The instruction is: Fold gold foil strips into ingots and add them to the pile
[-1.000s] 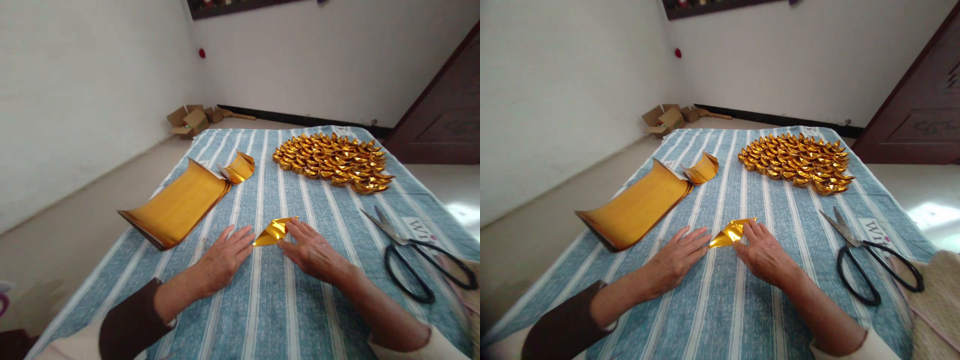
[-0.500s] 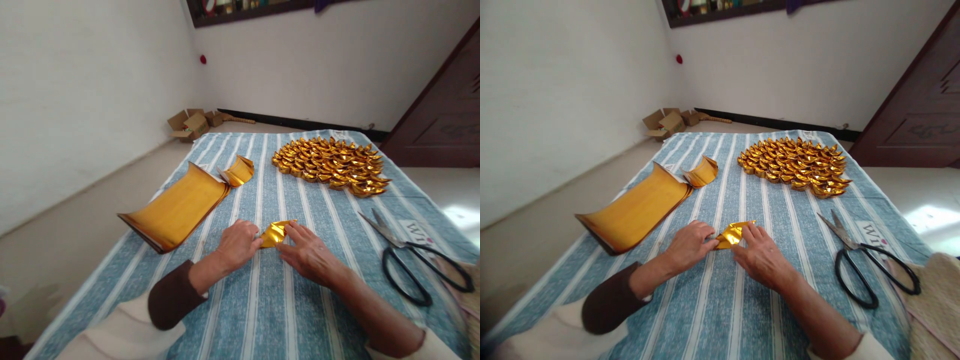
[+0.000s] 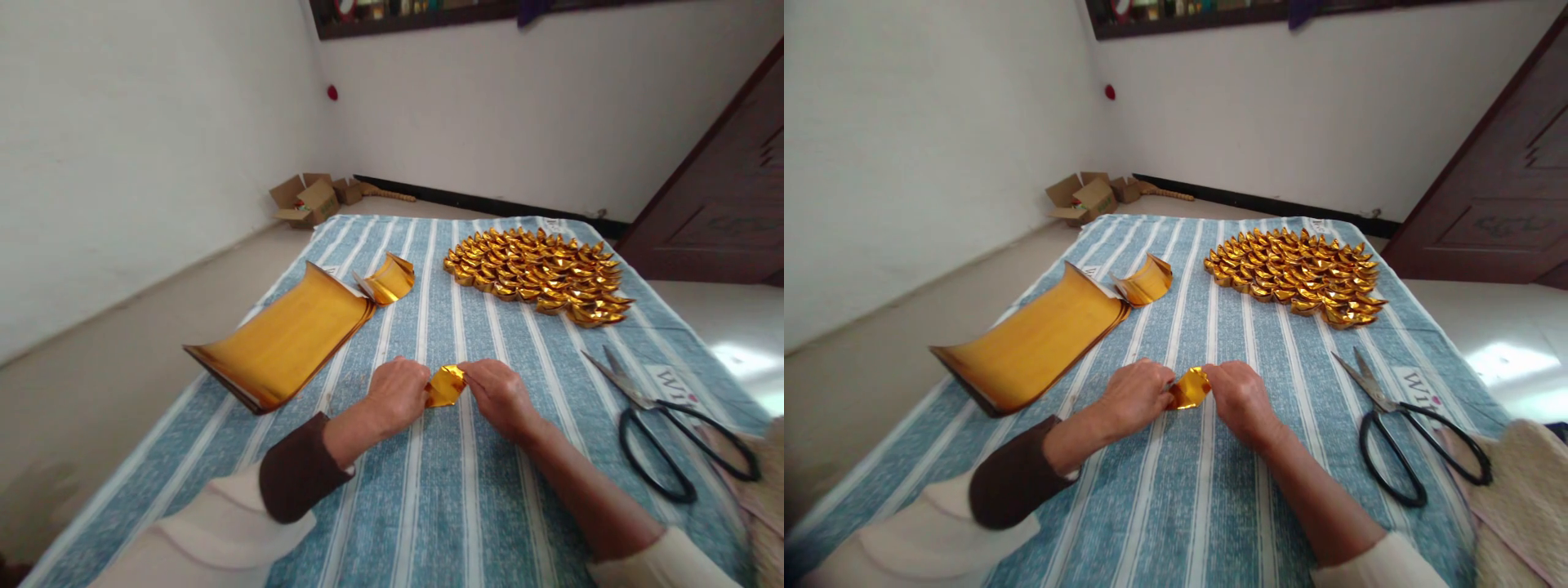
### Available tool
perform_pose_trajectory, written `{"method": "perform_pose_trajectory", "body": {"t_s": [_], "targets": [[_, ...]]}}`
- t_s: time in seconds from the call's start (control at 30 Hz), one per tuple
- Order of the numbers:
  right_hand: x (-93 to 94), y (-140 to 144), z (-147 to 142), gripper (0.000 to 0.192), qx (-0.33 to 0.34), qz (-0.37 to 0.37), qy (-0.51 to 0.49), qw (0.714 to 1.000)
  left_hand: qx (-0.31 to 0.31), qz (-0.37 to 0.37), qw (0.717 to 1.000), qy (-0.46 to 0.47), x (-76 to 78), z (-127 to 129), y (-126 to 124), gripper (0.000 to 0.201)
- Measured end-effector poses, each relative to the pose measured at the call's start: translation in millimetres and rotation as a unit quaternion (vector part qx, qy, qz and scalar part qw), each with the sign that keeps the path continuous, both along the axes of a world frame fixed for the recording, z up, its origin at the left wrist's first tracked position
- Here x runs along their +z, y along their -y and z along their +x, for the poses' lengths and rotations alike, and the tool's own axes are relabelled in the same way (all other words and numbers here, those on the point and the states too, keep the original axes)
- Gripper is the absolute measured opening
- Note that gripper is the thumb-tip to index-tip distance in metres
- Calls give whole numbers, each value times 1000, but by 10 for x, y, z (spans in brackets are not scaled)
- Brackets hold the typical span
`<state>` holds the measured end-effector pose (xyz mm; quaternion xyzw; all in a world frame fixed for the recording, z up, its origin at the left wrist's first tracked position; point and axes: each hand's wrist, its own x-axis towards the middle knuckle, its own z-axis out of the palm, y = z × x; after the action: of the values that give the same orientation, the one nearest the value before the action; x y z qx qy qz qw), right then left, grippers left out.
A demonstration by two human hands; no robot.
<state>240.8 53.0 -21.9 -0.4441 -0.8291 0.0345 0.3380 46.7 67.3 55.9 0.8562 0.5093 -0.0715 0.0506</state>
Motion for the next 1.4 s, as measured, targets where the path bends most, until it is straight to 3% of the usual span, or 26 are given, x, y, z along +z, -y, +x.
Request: {"method": "perform_pose_trajectory", "body": {"t_s": [0.33, 0.5, 0.7, 0.93, 1.0, 1.2, 1.3, 1.4], "targets": [[-77, -114, -8, 18, -80, -1, 43, 996, -8, 10, 1000, 0, -26, 21, -31, 11], [-72, -109, 27, 19, -69, -43, 85, 993, -13, 25, 999, 18, -64, -12, -21, 7], [-32, -144, 58, 11, -21, -63, -42, 997, -9, 5, 999, 51, -64, -38, -22, 6], [131, -44, 82, 14, 5, -151, -168, 974, -41, -29, 991, 128, -148, -97, -73, 13], [155, 1, 102, 11, 10, -150, -197, 969, -78, 0, 985, 154, -193, -125, -77, 13], [245, 102, 115, 14, 82, -70, -175, 979, -195, 244, 935, 170, -294, -200, 26, 34], [236, 125, 85, 23, 108, -48, -109, 987, -217, 262, 923, 180, -395, -237, 101, 35], [169, 137, 55, 28, 121, -39, -68, 990, -206, 229, 928, 210, -497, -272, 165, 32]]}}
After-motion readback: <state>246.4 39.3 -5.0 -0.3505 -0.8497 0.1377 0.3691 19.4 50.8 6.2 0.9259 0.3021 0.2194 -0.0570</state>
